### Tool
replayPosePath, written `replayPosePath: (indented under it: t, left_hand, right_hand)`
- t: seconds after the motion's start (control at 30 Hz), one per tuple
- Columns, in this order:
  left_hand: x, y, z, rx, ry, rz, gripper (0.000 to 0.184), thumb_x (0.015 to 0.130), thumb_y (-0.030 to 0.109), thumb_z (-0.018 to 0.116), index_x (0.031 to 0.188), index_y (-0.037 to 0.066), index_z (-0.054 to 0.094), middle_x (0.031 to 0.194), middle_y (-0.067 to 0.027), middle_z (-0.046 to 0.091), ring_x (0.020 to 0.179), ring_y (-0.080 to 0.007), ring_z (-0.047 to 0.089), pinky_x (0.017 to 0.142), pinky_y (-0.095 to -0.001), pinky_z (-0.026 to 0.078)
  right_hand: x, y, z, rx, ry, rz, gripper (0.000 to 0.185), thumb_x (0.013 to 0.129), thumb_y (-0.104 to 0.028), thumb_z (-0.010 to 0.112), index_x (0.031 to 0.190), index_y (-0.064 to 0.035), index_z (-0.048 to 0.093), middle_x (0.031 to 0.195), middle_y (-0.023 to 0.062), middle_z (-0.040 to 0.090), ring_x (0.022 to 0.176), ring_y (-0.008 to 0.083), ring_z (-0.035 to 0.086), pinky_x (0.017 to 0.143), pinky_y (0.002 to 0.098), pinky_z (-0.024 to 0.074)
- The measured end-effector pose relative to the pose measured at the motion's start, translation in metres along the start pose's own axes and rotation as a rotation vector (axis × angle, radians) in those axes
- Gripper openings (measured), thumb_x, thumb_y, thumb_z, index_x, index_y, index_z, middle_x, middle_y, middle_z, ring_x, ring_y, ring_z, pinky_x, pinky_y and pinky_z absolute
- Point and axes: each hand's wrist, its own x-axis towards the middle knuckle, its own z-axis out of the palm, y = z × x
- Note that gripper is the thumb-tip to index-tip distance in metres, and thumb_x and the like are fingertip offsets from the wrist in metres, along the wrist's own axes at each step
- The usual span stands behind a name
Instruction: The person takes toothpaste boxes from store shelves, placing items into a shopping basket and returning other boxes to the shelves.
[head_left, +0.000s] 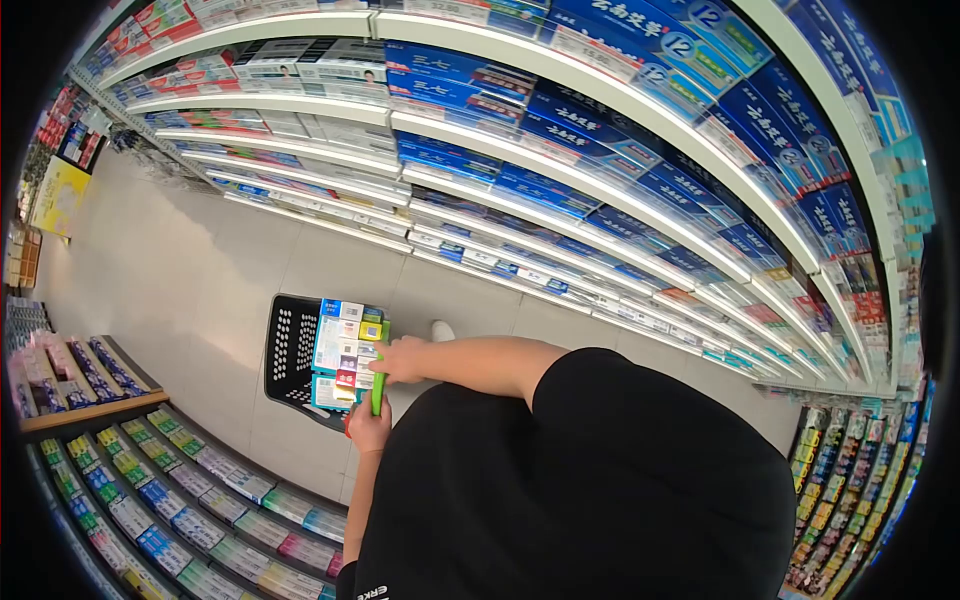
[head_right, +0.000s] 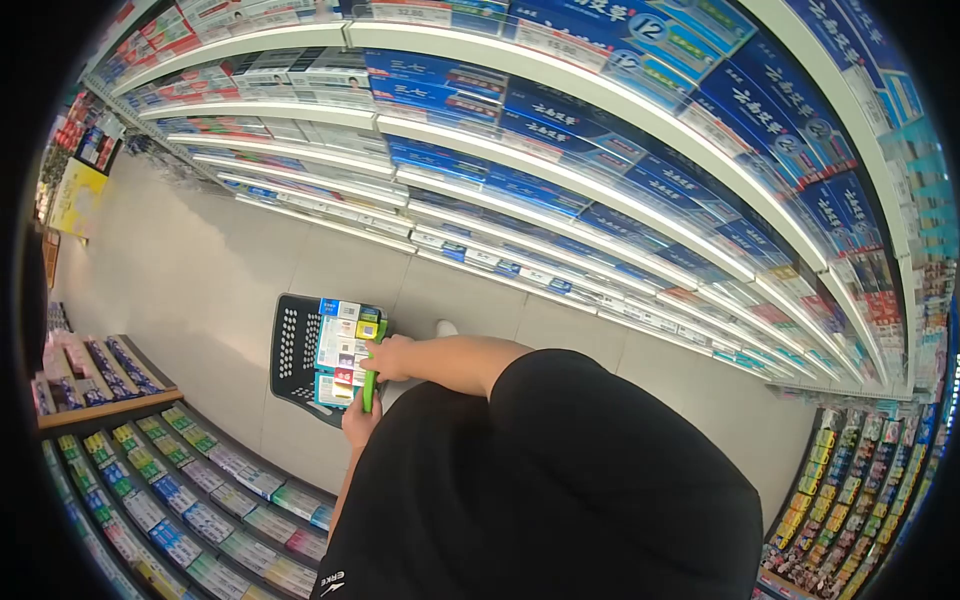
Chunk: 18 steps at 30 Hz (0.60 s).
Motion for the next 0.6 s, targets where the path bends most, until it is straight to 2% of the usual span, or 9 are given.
replayPosePath:
  t: [0.07, 0.17, 0.27, 0.33, 0.4, 0.47, 0.53, 0.57, 0.6]
  left_hand:
    - [0.007, -0.013, -0.004, 0.024, 0.004, 0.005, 0.025, 0.090, 0.029, 0.073, 0.108, 0.012, 0.073, 0.073, -0.0180, 0.066, 0.070, -0.0385, 0.065, 0.063, -0.0485, 0.052]
    - [0.018, -0.029, -0.010, 0.048, 0.007, 0.002, 0.023, 0.089, 0.028, 0.073, 0.105, 0.012, 0.073, 0.073, -0.0176, 0.066, 0.070, -0.0382, 0.065, 0.064, -0.0487, 0.053]
    - [0.029, -0.042, -0.023, 0.057, 0.046, 0.022, 0.021, 0.087, 0.027, 0.074, 0.102, 0.012, 0.073, 0.073, -0.0176, 0.067, 0.071, -0.0382, 0.065, 0.064, -0.0488, 0.053]
    - [0.036, -0.051, -0.030, 0.057, 0.076, 0.017, 0.022, 0.086, 0.027, 0.075, 0.102, 0.012, 0.074, 0.074, -0.0181, 0.068, 0.073, -0.0382, 0.067, 0.066, -0.0480, 0.054]
    - [0.043, -0.072, -0.034, 0.096, 0.082, 0.033, 0.025, 0.084, 0.028, 0.076, 0.100, 0.010, 0.075, 0.076, -0.0186, 0.069, 0.075, -0.0375, 0.069, 0.068, -0.0466, 0.056]
    - [0.048, -0.090, -0.038, 0.113, 0.096, 0.021, 0.026, 0.084, 0.029, 0.077, 0.100, 0.008, 0.075, 0.078, -0.0182, 0.070, 0.075, -0.0370, 0.069, 0.068, -0.0465, 0.056]
    - [0.059, -0.104, -0.043, 0.123, 0.125, 0.072, 0.027, 0.083, 0.029, 0.077, 0.099, 0.007, 0.074, 0.080, -0.0169, 0.070, 0.074, -0.0364, 0.069, 0.067, -0.0459, 0.056]
    - [0.064, -0.113, -0.046, 0.135, 0.117, 0.068, 0.027, 0.083, 0.029, 0.077, 0.098, 0.007, 0.073, 0.080, -0.0167, 0.070, 0.074, -0.0364, 0.068, 0.067, -0.0459, 0.056]
    - [0.068, -0.122, -0.049, 0.147, 0.103, 0.067, 0.026, 0.084, 0.029, 0.077, 0.098, 0.008, 0.073, 0.080, -0.0165, 0.069, 0.074, -0.0363, 0.068, 0.067, -0.0460, 0.056]
  right_hand:
    - [0.008, 0.001, -0.013, 0.017, -0.033, -0.018, 0.056, 0.097, -0.041, 0.062, 0.149, -0.0251, 0.045, 0.150, 0.0218, 0.044, 0.118, 0.0412, 0.063, 0.096, 0.0502, 0.0525]
    - [0.005, 0.019, -0.022, 0.279, 0.111, -0.051, 0.052, 0.098, -0.033, 0.062, 0.145, -0.0166, 0.047, 0.143, 0.0186, 0.051, 0.116, 0.0391, 0.064, 0.095, 0.0494, 0.0528]
    - [-0.019, 0.046, -0.042, 0.306, 0.352, -0.096, 0.044, 0.098, -0.024, 0.061, 0.139, -0.0110, 0.052, 0.131, 0.0166, 0.058, 0.114, 0.0370, 0.063, 0.093, 0.0485, 0.0530]
    - [-0.044, 0.068, -0.060, 0.252, 0.529, -0.031, 0.035, 0.094, -0.016, 0.062, 0.128, -0.0093, 0.060, 0.118, 0.0166, 0.063, 0.111, 0.0370, 0.063, 0.093, 0.0463, 0.0533]
    - [-0.070, 0.098, -0.078, 0.124, 0.734, 0.000, 0.030, 0.091, -0.012, 0.063, 0.120, -0.0076, 0.065, 0.114, 0.0148, 0.066, 0.110, 0.0356, 0.063, 0.093, 0.0453, 0.0528]
    - [-0.104, 0.105, -0.130, -0.083, 1.023, -0.017, 0.026, 0.088, -0.009, 0.065, 0.114, -0.0059, 0.067, 0.118, 0.0130, 0.067, 0.108, 0.0335, 0.064, 0.093, 0.0443, 0.0527]
    - [-0.135, 0.106, -0.181, -0.162, 1.152, 0.116, 0.028, 0.089, -0.006, 0.069, 0.117, -0.0056, 0.067, 0.121, 0.0137, 0.068, 0.108, 0.0330, 0.065, 0.094, 0.0419, 0.0530]
    - [-0.146, 0.114, -0.202, -0.325, 1.222, 0.131, 0.032, 0.085, -0.004, 0.073, 0.116, -0.0049, 0.068, 0.121, 0.0132, 0.069, 0.109, 0.0334, 0.065, 0.094, 0.0426, 0.0525]
    - [-0.157, 0.113, -0.222, -0.348, 1.269, 0.185, 0.035, 0.082, -0.003, 0.075, 0.116, -0.0044, 0.067, 0.122, 0.0132, 0.068, 0.110, 0.0336, 0.065, 0.095, 0.0428, 0.0521]
